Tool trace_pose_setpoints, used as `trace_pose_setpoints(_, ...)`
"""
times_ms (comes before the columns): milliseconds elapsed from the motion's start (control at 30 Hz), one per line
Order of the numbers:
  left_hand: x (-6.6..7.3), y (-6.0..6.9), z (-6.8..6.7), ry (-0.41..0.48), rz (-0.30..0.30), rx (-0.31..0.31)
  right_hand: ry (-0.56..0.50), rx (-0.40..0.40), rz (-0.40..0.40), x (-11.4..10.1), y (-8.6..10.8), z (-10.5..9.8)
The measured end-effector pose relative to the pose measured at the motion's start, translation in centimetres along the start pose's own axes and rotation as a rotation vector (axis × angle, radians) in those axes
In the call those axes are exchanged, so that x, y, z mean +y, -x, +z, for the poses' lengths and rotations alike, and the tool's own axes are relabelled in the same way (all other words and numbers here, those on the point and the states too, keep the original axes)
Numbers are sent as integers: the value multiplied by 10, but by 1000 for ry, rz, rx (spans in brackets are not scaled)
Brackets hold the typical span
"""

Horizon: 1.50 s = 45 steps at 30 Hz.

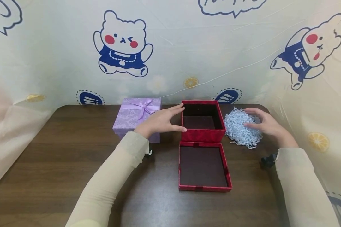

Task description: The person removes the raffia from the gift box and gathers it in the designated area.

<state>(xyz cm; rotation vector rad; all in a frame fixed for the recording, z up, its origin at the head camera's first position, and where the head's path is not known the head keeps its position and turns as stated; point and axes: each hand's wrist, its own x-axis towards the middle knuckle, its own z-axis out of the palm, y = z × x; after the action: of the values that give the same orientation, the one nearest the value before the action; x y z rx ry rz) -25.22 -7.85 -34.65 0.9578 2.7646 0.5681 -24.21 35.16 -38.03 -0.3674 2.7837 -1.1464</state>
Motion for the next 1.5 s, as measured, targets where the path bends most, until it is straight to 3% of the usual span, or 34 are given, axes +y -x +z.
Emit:
trace_pose_setpoints(300, 0, 0, -4, 36, 37, 30, 4, 39, -22, -21, 12, -10)
trace_pose_setpoints(500, -2, 14, -18, 51, 46, 89, 65, 46, -59, -43, 12, -9)
trace_pose_setpoints(667, -9, 39, -40, 72, 17, 150, 67, 46, -126, -65, 9, -7)
trace_pose_setpoints(933, -31, 91, -72, 75, -143, 190, 10, 9, -188, -99, -8, 8)
trace_pose_setpoints(1100, -45, 118, -87, 44, -200, 233, 4, -29, -221, -120, -23, 21)
trace_pose_setpoints(1300, -62, 149, -96, 53, -263, 289, -10, -95, -288, -151, -42, 41)
trace_pose_setpoints(1500, -82, 169, -93, 76, -315, 323, -49, -127, -347, -172, -57, 62)
